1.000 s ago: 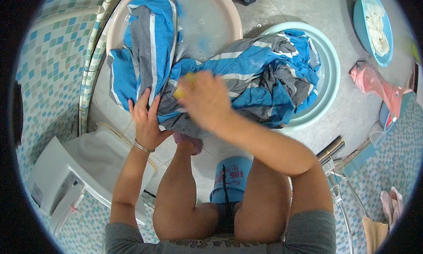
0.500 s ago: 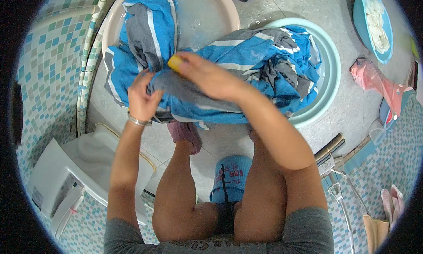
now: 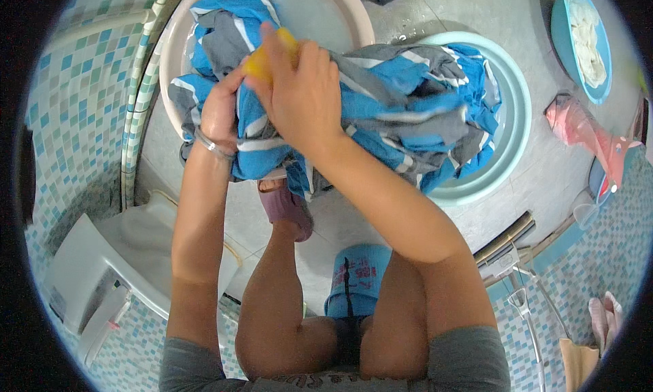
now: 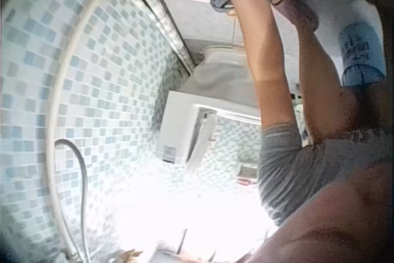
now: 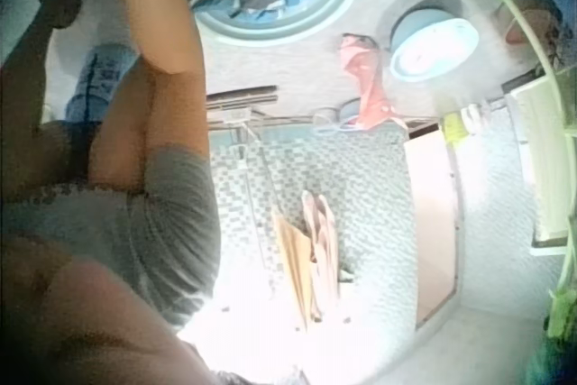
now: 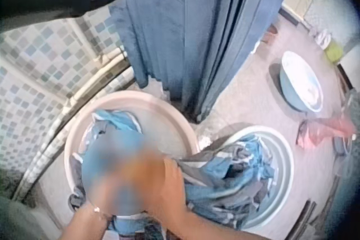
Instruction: The person hand-washes a pile of blue and grey striped fabric in a white basin filled with soapy water. They scrub the fabric with their hands and use a yellow bar of soap to clean specific areas, repeatedly submerging and wringing the material.
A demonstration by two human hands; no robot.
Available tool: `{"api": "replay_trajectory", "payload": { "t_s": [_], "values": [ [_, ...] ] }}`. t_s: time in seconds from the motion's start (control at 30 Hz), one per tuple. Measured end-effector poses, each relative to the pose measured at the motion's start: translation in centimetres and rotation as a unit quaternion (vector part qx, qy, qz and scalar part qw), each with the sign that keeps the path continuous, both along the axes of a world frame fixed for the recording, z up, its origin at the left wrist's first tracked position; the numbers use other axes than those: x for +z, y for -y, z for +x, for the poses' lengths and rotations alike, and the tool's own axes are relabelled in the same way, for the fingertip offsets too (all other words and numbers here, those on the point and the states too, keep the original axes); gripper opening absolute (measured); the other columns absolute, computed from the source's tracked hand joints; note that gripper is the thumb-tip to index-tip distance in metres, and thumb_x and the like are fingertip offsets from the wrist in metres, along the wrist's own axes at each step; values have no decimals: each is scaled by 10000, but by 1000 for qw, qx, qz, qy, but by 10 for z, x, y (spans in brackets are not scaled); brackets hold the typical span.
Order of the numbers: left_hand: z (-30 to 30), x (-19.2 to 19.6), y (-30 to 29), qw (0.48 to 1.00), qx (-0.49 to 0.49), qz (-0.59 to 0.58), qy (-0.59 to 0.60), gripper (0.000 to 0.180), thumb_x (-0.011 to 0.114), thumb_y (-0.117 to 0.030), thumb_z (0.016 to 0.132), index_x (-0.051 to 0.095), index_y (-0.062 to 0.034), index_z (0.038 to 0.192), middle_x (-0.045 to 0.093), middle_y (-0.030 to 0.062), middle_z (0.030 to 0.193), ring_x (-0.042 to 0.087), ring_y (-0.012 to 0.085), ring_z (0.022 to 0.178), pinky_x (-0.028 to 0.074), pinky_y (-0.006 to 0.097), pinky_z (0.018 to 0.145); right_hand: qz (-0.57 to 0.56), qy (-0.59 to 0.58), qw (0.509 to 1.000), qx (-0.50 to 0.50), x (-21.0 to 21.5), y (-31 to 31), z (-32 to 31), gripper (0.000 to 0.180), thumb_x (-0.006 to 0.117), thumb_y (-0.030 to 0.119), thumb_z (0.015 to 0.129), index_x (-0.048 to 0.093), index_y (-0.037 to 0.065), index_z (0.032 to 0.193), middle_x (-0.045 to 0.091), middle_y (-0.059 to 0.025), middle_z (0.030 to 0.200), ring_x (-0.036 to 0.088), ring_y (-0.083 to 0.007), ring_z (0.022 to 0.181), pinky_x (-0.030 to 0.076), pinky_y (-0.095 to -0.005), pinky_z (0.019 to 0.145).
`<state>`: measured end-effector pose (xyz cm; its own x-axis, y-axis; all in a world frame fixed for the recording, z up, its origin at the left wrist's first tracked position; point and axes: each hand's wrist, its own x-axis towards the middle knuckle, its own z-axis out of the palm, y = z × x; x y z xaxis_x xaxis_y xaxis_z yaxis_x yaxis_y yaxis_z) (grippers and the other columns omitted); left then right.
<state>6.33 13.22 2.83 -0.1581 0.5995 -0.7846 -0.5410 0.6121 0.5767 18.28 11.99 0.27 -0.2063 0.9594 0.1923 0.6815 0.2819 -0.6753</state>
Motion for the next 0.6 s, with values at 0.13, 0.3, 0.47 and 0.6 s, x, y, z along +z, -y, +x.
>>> {"api": "replay_trajectory", "payload": {
  "t_s": [0.13, 0.3, 0.47, 0.6],
  "values": [
    [-52, -31, 13, 942, -83, 53, 321, 345, 556, -335, 920, 629, -9, 1004, 663, 86, 889, 627, 180, 780, 504, 295, 707, -64, -38, 996, 41, 29, 18, -19, 677, 694, 366, 772, 436, 110, 1343, 527, -192, 969, 526, -342, 854, 423, -444, 719],
    [-31, -7, 13, 992, -68, -12, 103, 380, 560, -386, 916, 621, -25, 1020, 647, 85, 950, 610, 172, 862, 482, 307, 812, -95, 22, 992, 85, 26, 30, -1, 814, 765, 317, 685, 385, 80, 1365, 499, -204, 1027, 523, -345, 851, 432, -437, 746],
    [-41, 0, 44, 882, -261, 237, -313, 548, 659, -260, 857, 458, -11, 1302, 504, 137, 1229, 470, 263, 1151, 352, 315, 990, -98, -77, 992, 24, 38, 14, 41, 763, 638, 72, 726, 294, 28, 1405, 474, -262, 1217, 510, -406, 1080, 412, -432, 956],
    [-45, 34, 61, 678, -445, 343, -474, 829, 808, -279, 648, 425, -15, 1334, 431, 223, 1332, 431, 387, 1207, 338, 424, 1027, -73, 51, 996, -32, 77, 22, 107, 745, 589, 1, 669, 348, 7, 1374, 520, -233, 1086, 528, -379, 988, 444, -426, 889]
  ]
}}
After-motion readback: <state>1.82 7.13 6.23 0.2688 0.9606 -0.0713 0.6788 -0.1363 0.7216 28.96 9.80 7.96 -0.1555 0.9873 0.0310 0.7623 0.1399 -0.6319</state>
